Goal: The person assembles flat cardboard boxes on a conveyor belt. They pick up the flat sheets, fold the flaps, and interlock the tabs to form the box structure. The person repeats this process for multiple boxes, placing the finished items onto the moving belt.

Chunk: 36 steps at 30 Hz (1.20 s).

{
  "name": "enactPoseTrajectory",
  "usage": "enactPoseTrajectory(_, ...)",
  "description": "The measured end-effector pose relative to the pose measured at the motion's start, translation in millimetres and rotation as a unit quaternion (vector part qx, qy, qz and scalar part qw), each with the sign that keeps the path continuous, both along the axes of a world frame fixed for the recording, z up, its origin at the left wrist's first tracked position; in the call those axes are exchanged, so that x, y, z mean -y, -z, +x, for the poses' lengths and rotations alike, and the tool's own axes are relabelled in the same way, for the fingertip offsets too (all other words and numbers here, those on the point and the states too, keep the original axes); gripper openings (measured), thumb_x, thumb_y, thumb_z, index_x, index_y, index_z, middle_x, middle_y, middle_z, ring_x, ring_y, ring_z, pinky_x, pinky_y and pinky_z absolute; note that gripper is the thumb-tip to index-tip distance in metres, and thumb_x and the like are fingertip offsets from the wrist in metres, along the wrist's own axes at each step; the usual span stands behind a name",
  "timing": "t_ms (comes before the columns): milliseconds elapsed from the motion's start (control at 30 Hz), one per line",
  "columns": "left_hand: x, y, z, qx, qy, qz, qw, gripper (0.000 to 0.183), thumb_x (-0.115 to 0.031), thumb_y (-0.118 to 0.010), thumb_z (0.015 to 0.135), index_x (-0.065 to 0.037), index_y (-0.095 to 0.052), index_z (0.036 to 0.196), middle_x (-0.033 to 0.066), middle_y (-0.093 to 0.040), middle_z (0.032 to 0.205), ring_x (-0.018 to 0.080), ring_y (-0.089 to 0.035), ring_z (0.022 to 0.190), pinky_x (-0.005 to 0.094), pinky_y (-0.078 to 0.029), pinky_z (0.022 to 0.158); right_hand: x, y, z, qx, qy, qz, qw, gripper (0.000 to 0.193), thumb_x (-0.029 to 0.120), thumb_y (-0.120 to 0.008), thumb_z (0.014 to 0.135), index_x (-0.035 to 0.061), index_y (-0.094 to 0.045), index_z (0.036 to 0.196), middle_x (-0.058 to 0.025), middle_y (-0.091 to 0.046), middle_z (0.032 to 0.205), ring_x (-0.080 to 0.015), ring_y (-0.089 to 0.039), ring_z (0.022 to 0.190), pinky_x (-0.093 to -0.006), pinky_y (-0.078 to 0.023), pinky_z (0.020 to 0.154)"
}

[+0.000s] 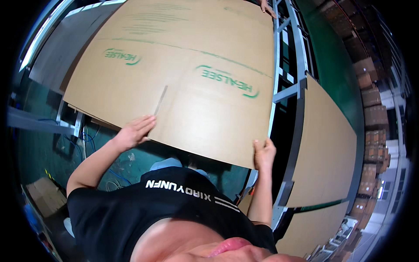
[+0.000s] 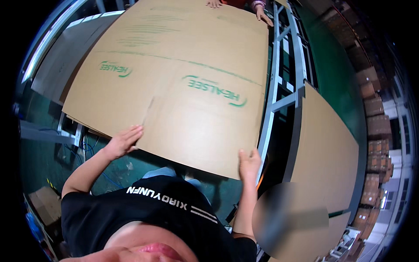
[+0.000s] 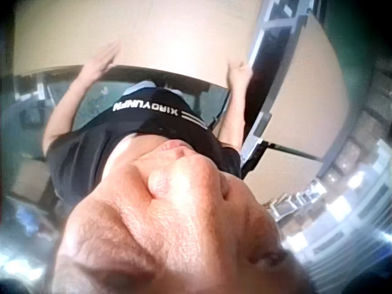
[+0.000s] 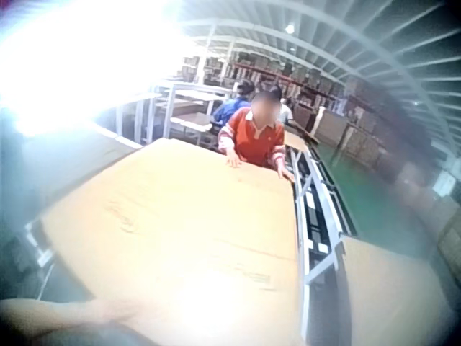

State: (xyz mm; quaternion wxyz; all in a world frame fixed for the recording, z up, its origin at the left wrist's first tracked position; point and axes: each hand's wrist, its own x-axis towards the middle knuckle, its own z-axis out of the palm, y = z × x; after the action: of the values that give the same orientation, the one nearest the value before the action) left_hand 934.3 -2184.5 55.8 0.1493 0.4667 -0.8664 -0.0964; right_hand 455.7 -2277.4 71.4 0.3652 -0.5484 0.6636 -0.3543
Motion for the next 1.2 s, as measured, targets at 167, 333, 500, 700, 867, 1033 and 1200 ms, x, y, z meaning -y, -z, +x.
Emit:
enactPoseTrajectory(167, -4.8, 17.8, 90.0, 0.031, -0.053, 0.057, 0.996, 0.067, -0.007, -0.07, 0.068, -0.002, -0.048, 0.131, 0.0155, -0.045, 0.14, 0.0318, -0.041, 0.131, 0.0402, -0.035, 0.109, -31.8, 39.2, 107.1, 0.031, 0.01, -0.041, 0.999, 0.046, 0.015, -0.067, 0.081, -0.0053, -0.052, 0.12, -0.0224, -0.061, 0.106, -0.0322, -0.06, 0.1, -0.0402, -0.046, 0.09)
enactPoseTrajectory(333, -3.2, 35.2, 167.9, 0.089, -0.077, 0.065, 0.991, 0.058, -0.001, -0.055, 0.079, -0.004, -0.045, 0.136, 0.016, -0.041, 0.143, 0.0341, -0.036, 0.134, 0.0388, -0.033, 0.11, -20.5, 45.2, 181.4, -0.068, -0.011, -0.015, 0.998, 0.048, 0.025, -0.066, 0.081, -0.0034, -0.054, 0.118, -0.0244, -0.06, 0.11, -0.0383, -0.058, 0.103, -0.044, -0.046, 0.09)
enactPoseTrajectory(500, -16.4, 68.1, 177.7, 0.092, -0.097, 0.061, 0.989, 0.044, -0.001, -0.046, 0.09, -0.001, -0.047, 0.134, 0.0193, -0.043, 0.141, 0.0331, -0.041, 0.131, 0.0379, -0.032, 0.111, -31.4, 65.2, 171.5, -0.105, -0.106, 0.032, 0.988, 0.055, 0.026, -0.065, 0.081, -0.0013, -0.05, 0.126, -0.0212, -0.057, 0.112, -0.0362, -0.056, 0.104, -0.0432, -0.047, 0.09)
enactPoseTrajectory(700, 18.6, -5.8, 119.6, 0.229, -0.279, 0.111, 0.926, 0.044, -0.005, -0.05, 0.087, -0.001, -0.049, 0.131, 0.0192, -0.048, 0.136, 0.0366, -0.044, 0.127, 0.0419, -0.037, 0.106, -93.4, 30.6, 50.5, -0.084, 0.02, -0.255, 0.963, 0.043, 0.008, -0.066, 0.075, 0.002, -0.058, 0.117, -0.0164, -0.058, 0.116, -0.0332, -0.055, 0.109, -0.0407, -0.044, 0.094)
enactPoseTrajectory(867, 22.8, -20.9, -91.9, 0.112, -0.135, -0.186, 0.967, 0.045, 0.0, -0.055, 0.082, -0.001, -0.053, 0.127, 0.0195, -0.05, 0.133, 0.0352, -0.046, 0.125, 0.0431, -0.037, 0.106, -206.3, 28.1, -175.8, -0.216, 0.338, -0.233, 0.886, 0.042, 0.003, -0.068, 0.07, 0.0021, -0.06, 0.111, -0.0177, -0.059, 0.113, -0.0365, -0.054, 0.107, -0.0433, -0.042, 0.096)
enactPoseTrajectory(1033, -26.8, -20.1, -373.0, -0.071, 0.109, 0.063, 0.989, 0.053, 0.01, -0.058, 0.074, -0.006, -0.056, 0.124, 0.0182, -0.052, 0.131, 0.0379, -0.049, 0.12, 0.0415, -0.04, 0.103, -420.7, 86.5, -398.8, -0.462, 0.577, -0.102, 0.666, 0.044, 0.018, -0.066, 0.075, 0.0001, -0.056, 0.114, -0.0239, -0.054, 0.119, -0.0423, -0.048, 0.114, -0.0528, -0.034, 0.1)
enactPoseTrajectory(1200, -59.5, -9.6, -498.9, 0.028, 0.317, 0.139, 0.938, 0.049, 0.0, -0.067, 0.072, -0.007, -0.057, 0.12, 0.0156, -0.052, 0.131, 0.0405, -0.052, 0.116, 0.0448, -0.042, 0.101, -666.6, 103.9, -512.3, -0.299, 0.742, 0.388, 0.457, 0.047, 0.044, -0.057, 0.08, 0.0025, -0.068, 0.099, -0.018, -0.067, 0.096, -0.0334, -0.063, 0.092, -0.0441, -0.048, 0.079)
